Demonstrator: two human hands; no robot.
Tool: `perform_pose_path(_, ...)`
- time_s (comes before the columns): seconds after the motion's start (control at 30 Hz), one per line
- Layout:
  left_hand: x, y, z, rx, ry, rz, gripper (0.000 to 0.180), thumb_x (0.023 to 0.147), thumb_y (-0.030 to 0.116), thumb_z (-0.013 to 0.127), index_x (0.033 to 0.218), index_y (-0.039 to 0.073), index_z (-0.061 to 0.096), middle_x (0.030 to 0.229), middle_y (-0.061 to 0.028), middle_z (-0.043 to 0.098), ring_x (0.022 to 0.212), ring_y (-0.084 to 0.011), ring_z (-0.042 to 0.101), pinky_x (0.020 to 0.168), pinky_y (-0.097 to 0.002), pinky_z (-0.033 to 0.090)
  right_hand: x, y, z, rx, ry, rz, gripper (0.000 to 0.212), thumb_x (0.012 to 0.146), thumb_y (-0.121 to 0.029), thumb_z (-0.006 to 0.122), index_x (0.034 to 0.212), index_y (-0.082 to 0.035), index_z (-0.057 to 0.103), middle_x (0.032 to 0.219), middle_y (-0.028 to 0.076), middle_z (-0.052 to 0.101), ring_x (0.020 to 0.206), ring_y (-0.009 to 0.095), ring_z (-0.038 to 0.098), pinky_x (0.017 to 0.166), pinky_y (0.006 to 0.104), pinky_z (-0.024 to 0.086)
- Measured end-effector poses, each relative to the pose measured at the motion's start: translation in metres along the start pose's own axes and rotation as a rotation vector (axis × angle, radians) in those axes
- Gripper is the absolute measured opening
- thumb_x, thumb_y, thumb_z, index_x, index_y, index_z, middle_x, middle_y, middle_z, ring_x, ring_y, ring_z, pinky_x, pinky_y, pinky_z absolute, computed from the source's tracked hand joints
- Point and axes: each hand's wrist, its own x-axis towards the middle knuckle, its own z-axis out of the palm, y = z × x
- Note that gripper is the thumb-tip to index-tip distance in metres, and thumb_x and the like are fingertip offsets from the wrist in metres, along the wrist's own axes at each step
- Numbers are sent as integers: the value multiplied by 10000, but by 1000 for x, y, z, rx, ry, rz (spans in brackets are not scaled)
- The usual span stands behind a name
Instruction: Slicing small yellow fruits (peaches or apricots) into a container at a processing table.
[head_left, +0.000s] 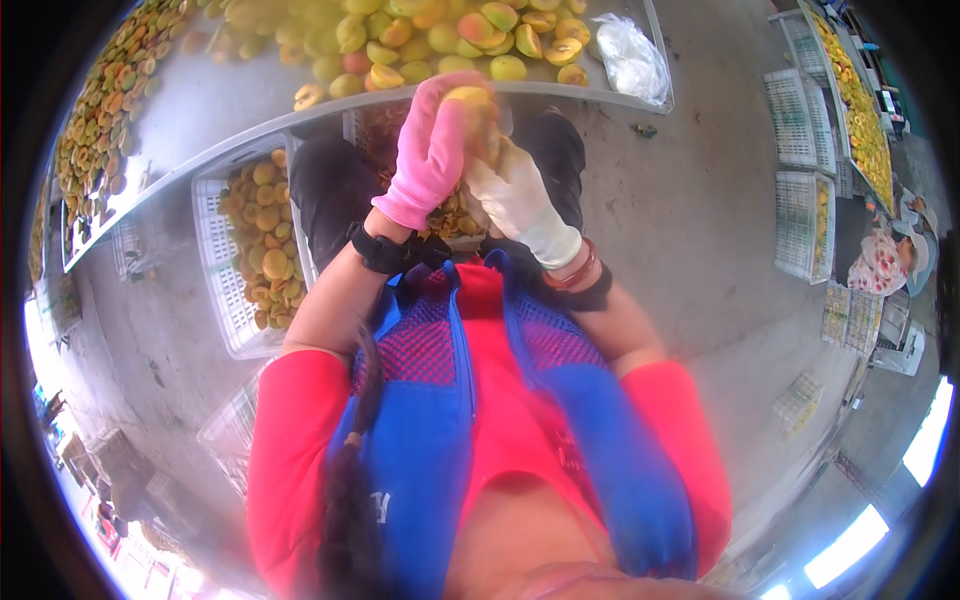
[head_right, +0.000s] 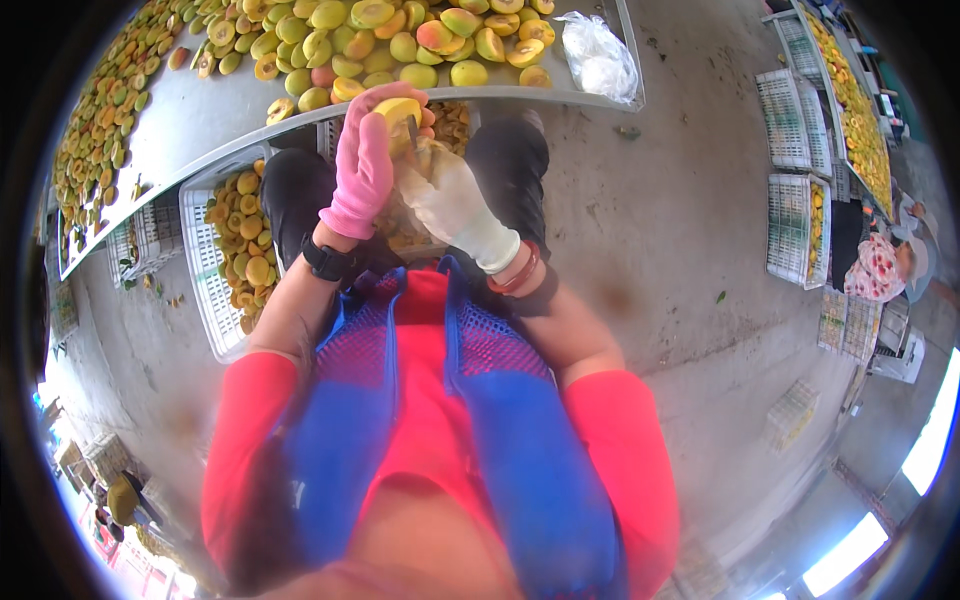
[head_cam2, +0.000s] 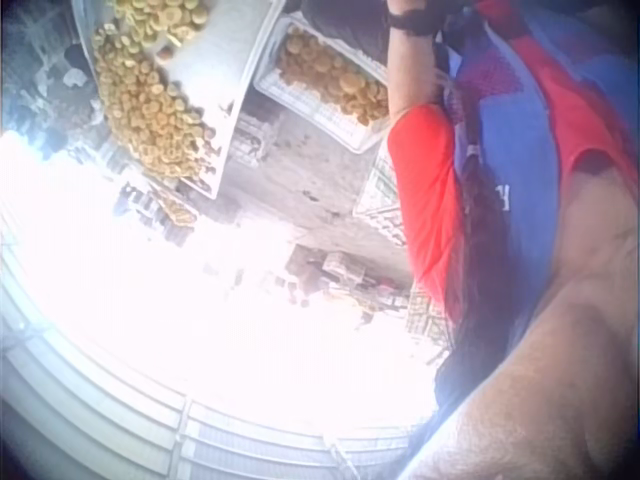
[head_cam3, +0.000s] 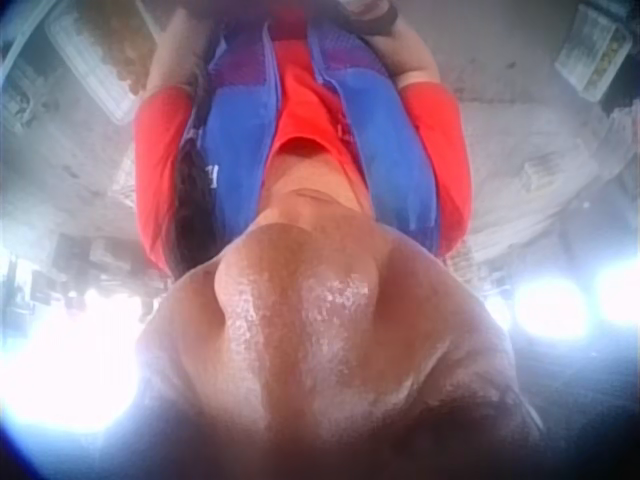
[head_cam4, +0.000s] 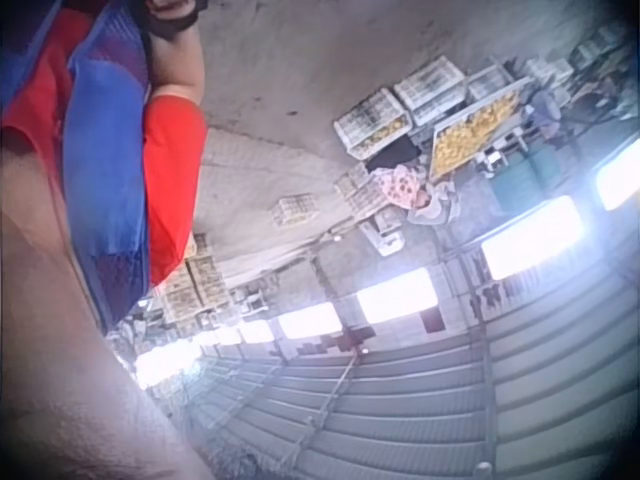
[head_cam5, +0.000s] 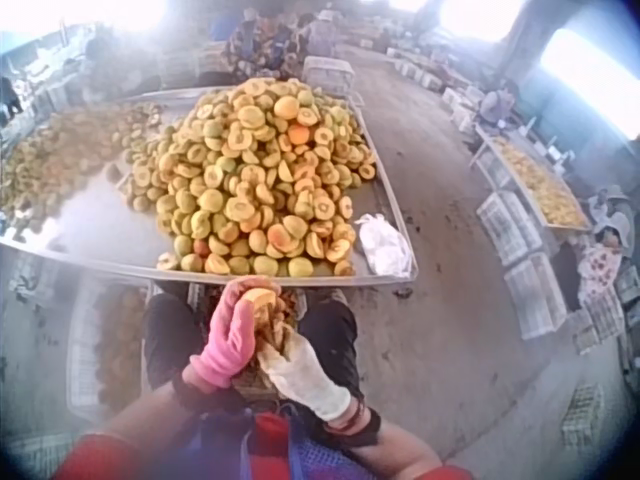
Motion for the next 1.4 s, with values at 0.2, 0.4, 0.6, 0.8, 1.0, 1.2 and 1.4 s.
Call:
perform_pose_path(0.2,0,-2,-4,-34,-35,37,554,1037,467,472,1338,3,443,1208,-145,596,1025,-212,626,904,-358,537,-3,-20,-3,117,-147,186,223,982,-245,606,920,-32,585,658,-4,553,539,75,492,483,267,390)
perform_pose_path(0.4,-1,-9,-10,85,-68,167,543,1030,442,501,1379,40,392,1307,-155,541,1048,-216,620,922,-366,533,-5,-42,-9,299,-278,418,227,993,-302,608,891,-102,577,591,-61,481,447,50,441,417,229,307)
perform_pose_path(0.6,-5,-8,-4,-84,-50,83,516,1036,441,489,1360,46,422,1287,-144,556,1056,-214,613,915,-366,536,0,-29,-8,124,-264,231,180,1001,-255,595,913,-98,585,639,-64,503,511,41,477,450,227,327)
perform_pose_path(0.8,-1,2,-3,-93,-12,-113,562,1051,517,383,1276,19,515,1168,-134,618,975,-197,636,881,-340,544,1,-24,-7,182,-278,352,126,1019,-205,552,937,-109,549,616,-51,431,443,55,376,411,233,272)
perform_pose_path(1.0,-4,0,-10,-96,13,-145,554,1063,498,356,1231,7,551,1090,-126,652,887,-188,657,817,-334,562,-3,-40,-10,441,-409,578,100,1021,-173,520,933,-130,498,589,-68,366,410,52,325,381,238,238)
perform_pose_path(1.2,1,4,-10,-54,38,-181,550,1073,457,341,1185,-19,594,1050,-127,672,864,-189,668,795,-322,565,-1,-34,0,192,-348,428,101,1028,-181,493,936,-138,498,573,-68,361,397,44,320,366,231,229)
perform_pose_path(1.4,3,15,-13,14,98,-253,660,1074,487,317,977,-53,682,865,-122,697,718,-188,675,714,-304,573,-4,-38,8,120,-370,400,150,1018,-198,502,892,-116,509,578,-49,432,399,64,382,359,248,281)
